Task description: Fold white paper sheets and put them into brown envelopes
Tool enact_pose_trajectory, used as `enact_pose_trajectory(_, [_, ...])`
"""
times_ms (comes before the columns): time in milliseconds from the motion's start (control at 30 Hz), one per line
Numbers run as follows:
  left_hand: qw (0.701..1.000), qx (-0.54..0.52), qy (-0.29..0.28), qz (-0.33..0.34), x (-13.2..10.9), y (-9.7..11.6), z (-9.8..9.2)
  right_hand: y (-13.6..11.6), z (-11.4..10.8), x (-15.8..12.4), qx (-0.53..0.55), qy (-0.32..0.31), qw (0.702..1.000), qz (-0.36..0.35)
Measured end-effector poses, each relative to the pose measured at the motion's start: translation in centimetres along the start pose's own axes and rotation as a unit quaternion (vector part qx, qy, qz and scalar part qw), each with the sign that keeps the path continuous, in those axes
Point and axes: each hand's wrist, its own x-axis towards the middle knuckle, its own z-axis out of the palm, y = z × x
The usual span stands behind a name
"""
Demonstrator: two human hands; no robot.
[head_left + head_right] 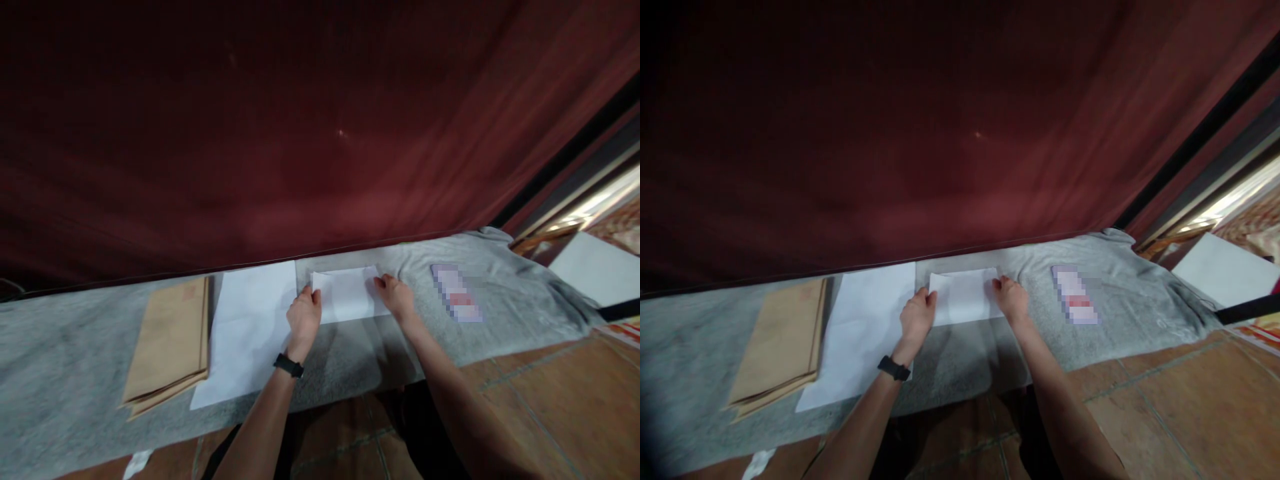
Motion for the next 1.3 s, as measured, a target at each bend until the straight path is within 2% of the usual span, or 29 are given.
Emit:
enact_pose_trajectory(233, [1.0,0.012,-0.01,0.011,-0.5,0.1,-0.2,1.0,-0.4,-0.2,0.018,-0.028,0.999,-0.016])
enact_pose_trajectory(733, [0.997,0.062,0.05,0.024,0.5,0.3,1.6,-0.5,1.5,-0.6,-0.04,0.086,0.995,0.015])
enact_pose_trajectory(867, [0.995,0.072,0.054,0.032,0.6,0.3,1.9,-0.7,1.5,-0.6,-0.045,0.163,0.985,-0.022])
enact_pose_trajectory(967, [0.995,0.073,0.052,0.036,0.7,0.3,2.2,-1.8,1.8,-0.9,-0.01,0.203,0.974,-0.102])
enact_pose_trajectory(1100, [0.994,0.072,0.059,0.051,0.8,0.2,2.4,-3.9,3.3,-2.0,0.037,0.173,0.958,-0.225])
enact_pose_trajectory(1200, [0.994,0.071,0.068,0.056,0.8,0.1,2.5,-4.6,4.7,-2.8,0.028,0.143,0.962,-0.231])
enact_pose_trajectory(1300, [0.994,0.072,0.065,0.058,0.8,0.1,2.5,-4.4,5.6,-3.0,0.019,0.146,0.964,-0.22])
